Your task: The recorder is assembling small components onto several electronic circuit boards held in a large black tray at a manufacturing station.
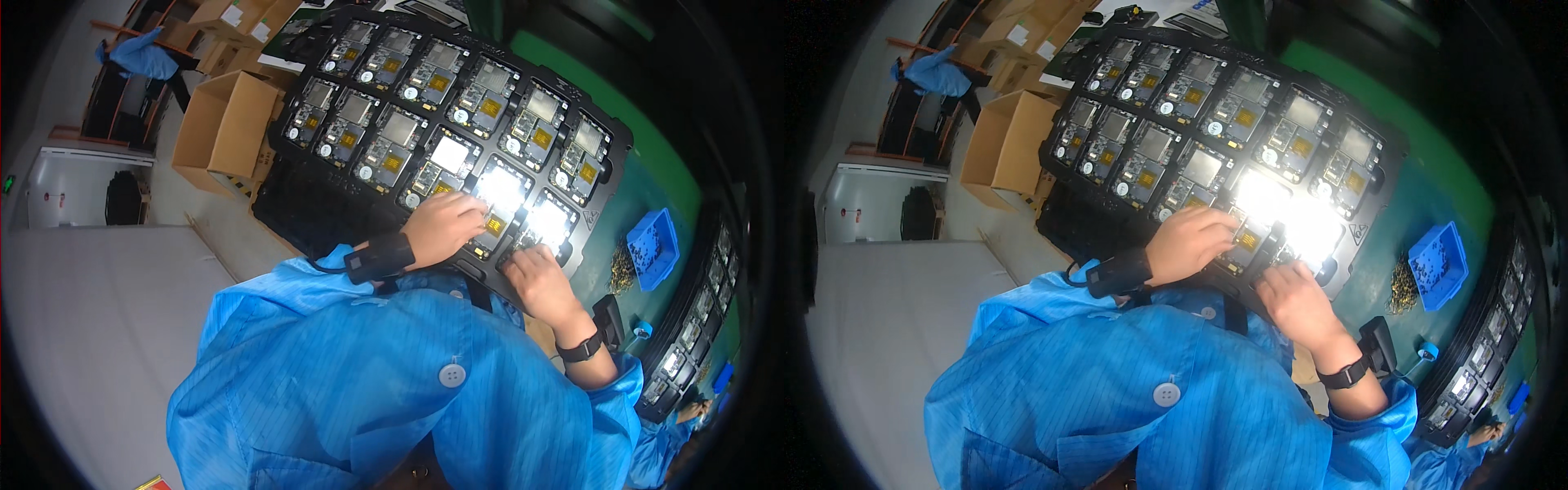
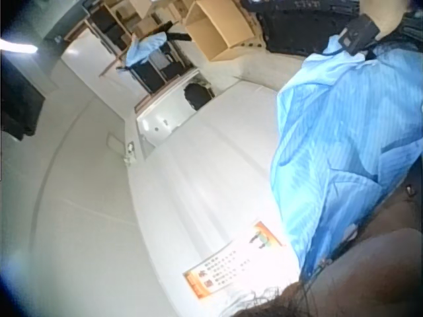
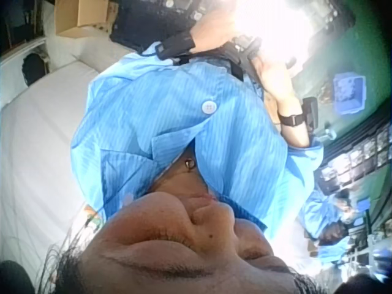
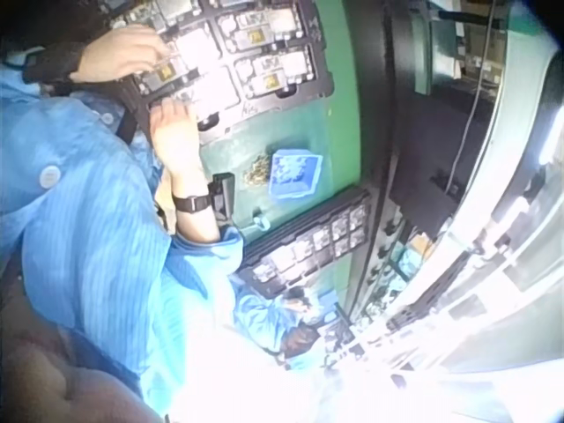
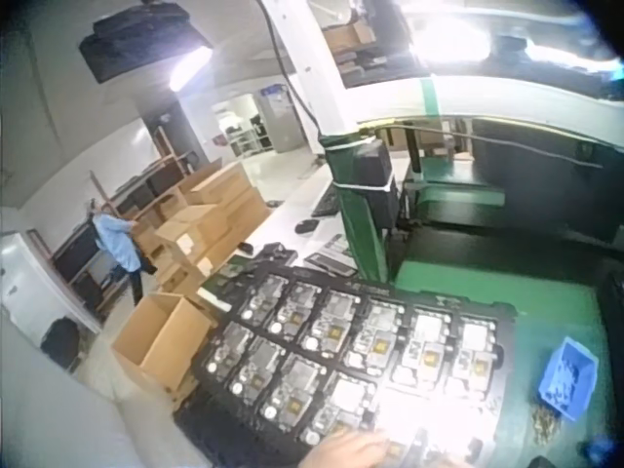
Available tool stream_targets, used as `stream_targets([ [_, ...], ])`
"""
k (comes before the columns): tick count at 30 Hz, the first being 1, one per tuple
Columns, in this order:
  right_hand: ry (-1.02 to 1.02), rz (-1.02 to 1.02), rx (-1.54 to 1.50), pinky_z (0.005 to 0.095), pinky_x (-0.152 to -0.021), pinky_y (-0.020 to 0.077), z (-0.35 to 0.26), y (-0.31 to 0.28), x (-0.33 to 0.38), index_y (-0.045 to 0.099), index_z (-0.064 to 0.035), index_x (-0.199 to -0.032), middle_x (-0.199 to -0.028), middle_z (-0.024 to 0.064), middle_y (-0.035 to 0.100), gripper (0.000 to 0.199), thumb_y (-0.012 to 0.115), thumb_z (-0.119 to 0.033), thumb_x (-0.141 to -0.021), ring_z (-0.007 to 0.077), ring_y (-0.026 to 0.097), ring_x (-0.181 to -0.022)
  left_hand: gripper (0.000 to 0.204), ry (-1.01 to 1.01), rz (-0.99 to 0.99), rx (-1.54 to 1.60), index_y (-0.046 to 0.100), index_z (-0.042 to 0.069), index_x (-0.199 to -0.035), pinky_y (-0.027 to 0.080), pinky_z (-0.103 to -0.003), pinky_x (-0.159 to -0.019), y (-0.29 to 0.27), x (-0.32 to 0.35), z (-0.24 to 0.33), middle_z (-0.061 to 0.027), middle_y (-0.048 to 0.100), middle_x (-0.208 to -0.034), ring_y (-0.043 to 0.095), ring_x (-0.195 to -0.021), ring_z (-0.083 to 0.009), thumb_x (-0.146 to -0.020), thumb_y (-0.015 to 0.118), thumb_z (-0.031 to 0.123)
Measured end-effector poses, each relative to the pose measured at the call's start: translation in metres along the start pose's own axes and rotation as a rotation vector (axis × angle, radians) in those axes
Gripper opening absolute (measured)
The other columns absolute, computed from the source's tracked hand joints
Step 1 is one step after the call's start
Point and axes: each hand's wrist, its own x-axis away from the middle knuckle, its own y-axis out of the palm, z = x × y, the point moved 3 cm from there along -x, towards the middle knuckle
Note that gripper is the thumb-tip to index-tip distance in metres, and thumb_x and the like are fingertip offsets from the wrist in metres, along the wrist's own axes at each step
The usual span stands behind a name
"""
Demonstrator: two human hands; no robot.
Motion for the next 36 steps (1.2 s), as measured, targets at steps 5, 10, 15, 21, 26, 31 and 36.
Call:
stream_targets([
  [5,0.147,0.113,-0.253,0.0315,-0.066,0.0398,-0.006,-0.017,-0.008,0.057,-0.0049,-0.076,-0.072,0.0071,0.052,0.009,0.058,-0.004,-0.067,0.0221,0.052,-0.069,0.011,-0.601,-0.134,0.711,0.055,0.002,-0.086,0.045,-0.025,-0.063,-0.009,0.018,0.000,-0.0049,0.059,-0.080,0.057,-0.069,-0.0128,-0.083,0.055,0.013],
  [10,0.227,0.272,-0.389,0.0324,-0.063,0.0400,-0.048,-0.045,-0.033,0.055,-0.0065,-0.074,-0.074,0.0069,0.053,0.014,0.064,0.000,-0.065,0.0230,0.052,-0.067,0.018,-0.995,-0.234,1.708,0.052,0.003,-0.097,0.045,-0.024,-0.071,0.009,0.046,0.007,-0.0057,0.057,-0.088,0.055,-0.080,-0.0117,-0.090,0.046,0.018],
  [15,0.155,0.238,-0.152,0.0329,-0.067,0.0394,-0.079,-0.027,-0.073,0.055,-0.0056,-0.076,-0.074,0.0063,0.053,0.015,0.062,-0.002,-0.062,0.0234,0.052,-0.069,0.019,-0.950,-0.174,2.187,0.053,0.006,-0.098,0.045,-0.022,-0.066,0.009,0.069,0.010,-0.0026,0.057,-0.089,0.055,-0.079,-0.0105,-0.092,0.040,0.018],
  [21,0.140,0.080,0.003,0.0387,-0.077,0.0387,-0.110,-0.010,-0.107,0.056,-0.0064,-0.084,-0.076,0.0063,0.051,0.015,0.058,-0.009,-0.069,0.0222,0.053,-0.075,0.024,-1.055,0.065,2.196,0.056,0.005,-0.091,0.042,-0.026,-0.059,-0.001,0.107,-0.010,-0.0032,0.057,-0.080,0.053,-0.071,-0.0118,-0.090,0.041,0.023],
  [26,0.143,0.173,0.016,0.0411,-0.075,0.0400,-0.119,-0.018,-0.162,0.056,-0.0068,-0.085,-0.077,0.0086,0.053,0.015,0.059,-0.005,-0.070,0.0262,0.053,-0.074,0.035,-1.082,0.387,1.845,0.048,0.009,-0.067,0.040,-0.021,-0.055,-0.036,0.152,-0.067,-0.0033,0.053,-0.073,0.048,-0.062,-0.0096,-0.091,0.040,0.033],
  [31,0.170,0.280,-0.083,0.0375,-0.067,0.0411,-0.067,0.049,-0.216,0.058,-0.0066,-0.080,-0.075,0.0084,0.052,0.009,0.056,-0.005,-0.071,0.0281,0.054,-0.075,0.035,-0.964,0.607,1.601,0.044,0.012,-0.065,0.027,-0.020,-0.047,-0.060,0.169,-0.105,0.0017,0.042,-0.064,0.033,-0.054,-0.0065,-0.092,0.040,0.033],
  [36,0.010,0.160,-0.014,0.0364,-0.066,0.0410,-0.060,0.065,-0.230,0.059,-0.0085,-0.077,-0.073,0.0067,0.052,0.007,0.056,-0.006,-0.072,0.0258,0.054,-0.073,0.035,-1.033,0.686,1.612,0.043,0.013,-0.064,0.022,-0.017,-0.042,-0.056,0.185,-0.108,0.0061,0.036,-0.058,0.027,-0.047,-0.0029,-0.092,0.040,0.035],
])
